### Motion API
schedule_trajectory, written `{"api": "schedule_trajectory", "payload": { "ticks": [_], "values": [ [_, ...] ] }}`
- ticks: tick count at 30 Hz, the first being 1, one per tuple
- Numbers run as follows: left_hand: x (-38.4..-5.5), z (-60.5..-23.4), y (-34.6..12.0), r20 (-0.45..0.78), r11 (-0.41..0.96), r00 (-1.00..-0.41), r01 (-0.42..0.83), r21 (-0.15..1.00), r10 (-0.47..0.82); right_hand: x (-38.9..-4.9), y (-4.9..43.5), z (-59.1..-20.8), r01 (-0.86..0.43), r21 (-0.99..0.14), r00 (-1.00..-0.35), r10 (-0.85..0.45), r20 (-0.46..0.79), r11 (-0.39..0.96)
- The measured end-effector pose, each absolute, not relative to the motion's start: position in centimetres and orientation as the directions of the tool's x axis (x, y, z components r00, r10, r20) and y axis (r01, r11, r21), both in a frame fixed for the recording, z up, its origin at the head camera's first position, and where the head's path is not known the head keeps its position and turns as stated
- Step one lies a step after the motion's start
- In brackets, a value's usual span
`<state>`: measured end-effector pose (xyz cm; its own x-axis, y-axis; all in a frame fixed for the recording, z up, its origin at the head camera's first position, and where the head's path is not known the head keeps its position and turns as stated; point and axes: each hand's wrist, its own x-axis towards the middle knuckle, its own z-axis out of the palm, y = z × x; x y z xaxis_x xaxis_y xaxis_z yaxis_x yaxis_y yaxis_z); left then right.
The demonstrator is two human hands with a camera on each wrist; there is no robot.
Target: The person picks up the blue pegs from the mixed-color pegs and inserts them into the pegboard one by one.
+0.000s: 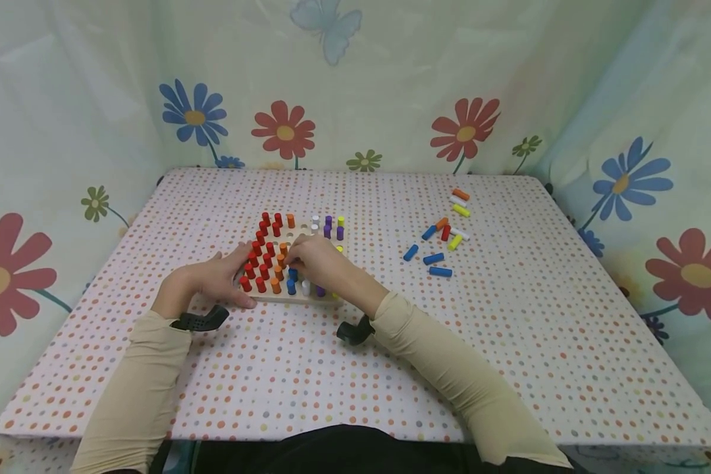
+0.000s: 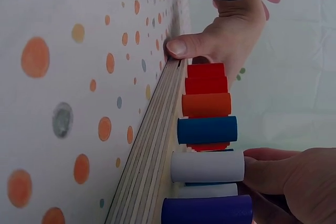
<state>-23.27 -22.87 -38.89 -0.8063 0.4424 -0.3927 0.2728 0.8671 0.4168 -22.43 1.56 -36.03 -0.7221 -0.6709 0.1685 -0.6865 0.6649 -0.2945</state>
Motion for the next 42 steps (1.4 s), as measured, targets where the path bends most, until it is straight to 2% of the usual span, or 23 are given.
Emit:
{"api": "schedule_trajectory", "payload": {
  "ticks": [15,22,29,38,42],
  "values": [
    [-24.8,-38.9,-23.4,-0.41,0.862,-0.792,0.271,0.427,0.452,-24.2,1.0,-36.6,-0.678,-0.325,-0.73,-0.655,0.196,0.659],
    [-25.1,-39.3,-23.1,-0.44,0.864,-0.774,0.265,0.428,0.455,-23.8,1.2,-37.5,-0.646,-0.376,-0.754,-0.631,0.181,0.664],
    [-24.7,-39.4,-22.9,-0.413,0.845,-0.772,0.288,0.45,0.483,-23.3,1.7,-37.8,-0.654,-0.386,-0.749,-0.626,0.215,0.65],
    [-23.7,-39.4,-23.2,-0.387,0.848,-0.806,0.247,0.469,0.449,-23.0,1.9,-36.7,-0.717,-0.392,-0.68,-0.701,0.214,0.576],
    [-23.7,-39.4,-23.5,-0.373,0.839,-0.808,0.251,0.482,0.456,-23.2,1.6,-36.9,-0.713,-0.423,-0.68,-0.699,0.223,0.559]
  ]
}}
